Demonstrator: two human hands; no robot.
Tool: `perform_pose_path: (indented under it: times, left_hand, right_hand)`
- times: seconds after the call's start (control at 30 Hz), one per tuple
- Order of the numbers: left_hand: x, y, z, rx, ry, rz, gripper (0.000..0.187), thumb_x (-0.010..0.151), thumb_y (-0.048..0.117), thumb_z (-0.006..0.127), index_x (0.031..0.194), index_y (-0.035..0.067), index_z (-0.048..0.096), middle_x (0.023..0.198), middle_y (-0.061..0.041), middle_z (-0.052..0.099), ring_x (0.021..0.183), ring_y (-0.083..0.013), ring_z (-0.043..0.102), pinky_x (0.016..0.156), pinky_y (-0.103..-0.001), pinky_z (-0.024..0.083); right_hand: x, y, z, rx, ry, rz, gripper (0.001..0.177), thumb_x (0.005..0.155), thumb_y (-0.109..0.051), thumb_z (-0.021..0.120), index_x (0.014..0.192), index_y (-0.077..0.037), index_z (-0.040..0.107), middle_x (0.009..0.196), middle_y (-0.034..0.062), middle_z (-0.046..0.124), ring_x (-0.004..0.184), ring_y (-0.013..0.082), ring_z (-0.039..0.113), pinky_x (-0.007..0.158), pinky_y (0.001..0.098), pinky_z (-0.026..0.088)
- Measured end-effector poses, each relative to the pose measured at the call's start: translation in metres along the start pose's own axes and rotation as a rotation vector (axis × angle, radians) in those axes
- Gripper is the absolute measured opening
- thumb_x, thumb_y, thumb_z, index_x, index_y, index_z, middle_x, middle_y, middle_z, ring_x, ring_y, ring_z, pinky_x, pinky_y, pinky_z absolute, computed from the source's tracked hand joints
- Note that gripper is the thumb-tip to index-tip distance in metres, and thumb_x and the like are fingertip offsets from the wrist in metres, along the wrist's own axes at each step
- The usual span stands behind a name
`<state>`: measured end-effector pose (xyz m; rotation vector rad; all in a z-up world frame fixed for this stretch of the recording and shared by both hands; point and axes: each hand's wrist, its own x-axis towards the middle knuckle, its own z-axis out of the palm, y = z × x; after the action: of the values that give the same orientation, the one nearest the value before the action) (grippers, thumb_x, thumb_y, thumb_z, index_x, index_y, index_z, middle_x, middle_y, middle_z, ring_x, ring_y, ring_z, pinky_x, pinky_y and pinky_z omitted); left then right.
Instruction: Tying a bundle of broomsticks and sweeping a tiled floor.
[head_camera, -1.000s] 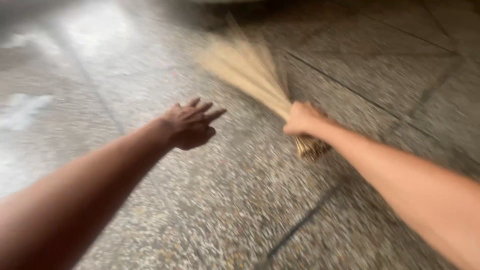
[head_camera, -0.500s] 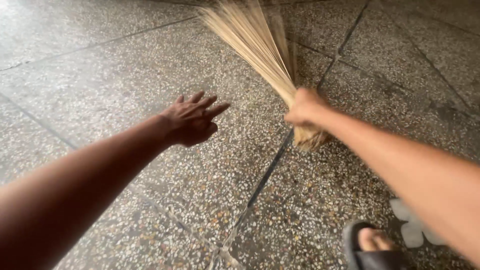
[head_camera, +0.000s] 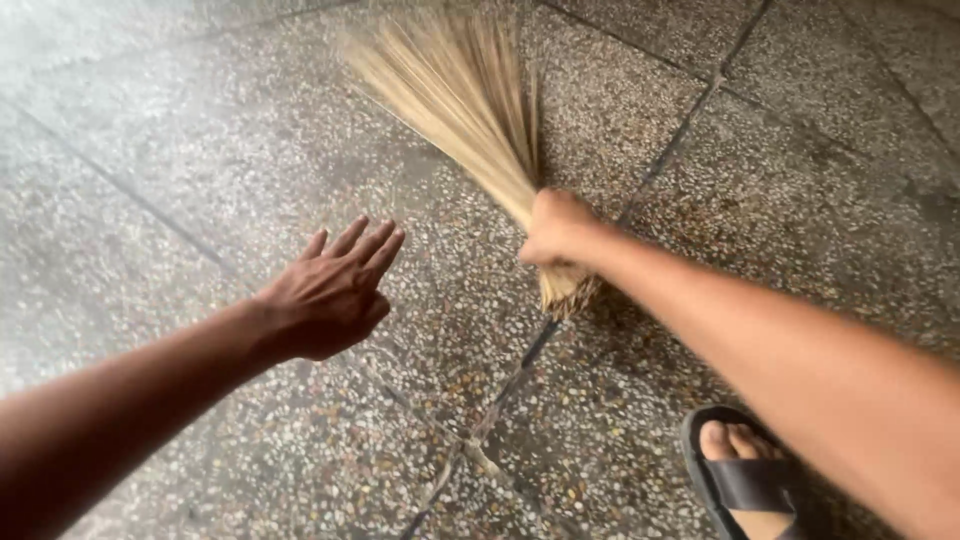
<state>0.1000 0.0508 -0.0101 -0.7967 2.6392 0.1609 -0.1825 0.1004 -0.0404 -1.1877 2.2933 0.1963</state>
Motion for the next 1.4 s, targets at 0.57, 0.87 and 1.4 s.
perform_pose_path:
  times: [0.57,0.87,1.4]
  left_hand:
    - [0.106,0.027,-0.022,0.096,0.227,0.364,0.073,0.1,0.035,0.023,0.155,-0.006,-0.001,0.165,-0.023,0.004,0.154,-0.0324,0.007,0.124,-0.039,0.01]
    - [0.119,0.054,-0.043,0.24,0.197,0.396,0.074,0.103,0.042,0.019,0.157,-0.003,-0.004,0.167,-0.021,-0.001,0.154,-0.0333,0.004,0.124,-0.042,0.009]
    - [0.019,0.065,-0.01,0.162,-0.008,0.292,0.074,0.101,0.034,0.03,0.157,-0.001,-0.004,0.168,-0.018,-0.002,0.155,-0.0278,0.006,0.119,-0.037,0.029]
  right_hand:
    - [-0.059,0.072,0.001,-0.065,-0.038,0.066,0.056,0.079,-0.019,0.084,0.122,0.001,0.055,0.09,0.0113,0.063,0.065,0.0173,0.059,0.054,0.0281,0.053]
    - [-0.092,0.088,0.038,0.258,0.008,0.397,0.054,0.079,-0.012,0.082,0.122,0.005,0.054,0.094,0.0136,0.065,0.064,0.0172,0.061,0.054,0.0278,0.054]
    - [-0.099,0.081,0.032,-0.091,0.0,-0.071,0.064,0.072,-0.023,0.085,0.122,0.003,0.055,0.104,0.02,0.072,0.086,0.0293,0.074,0.071,0.0372,0.064]
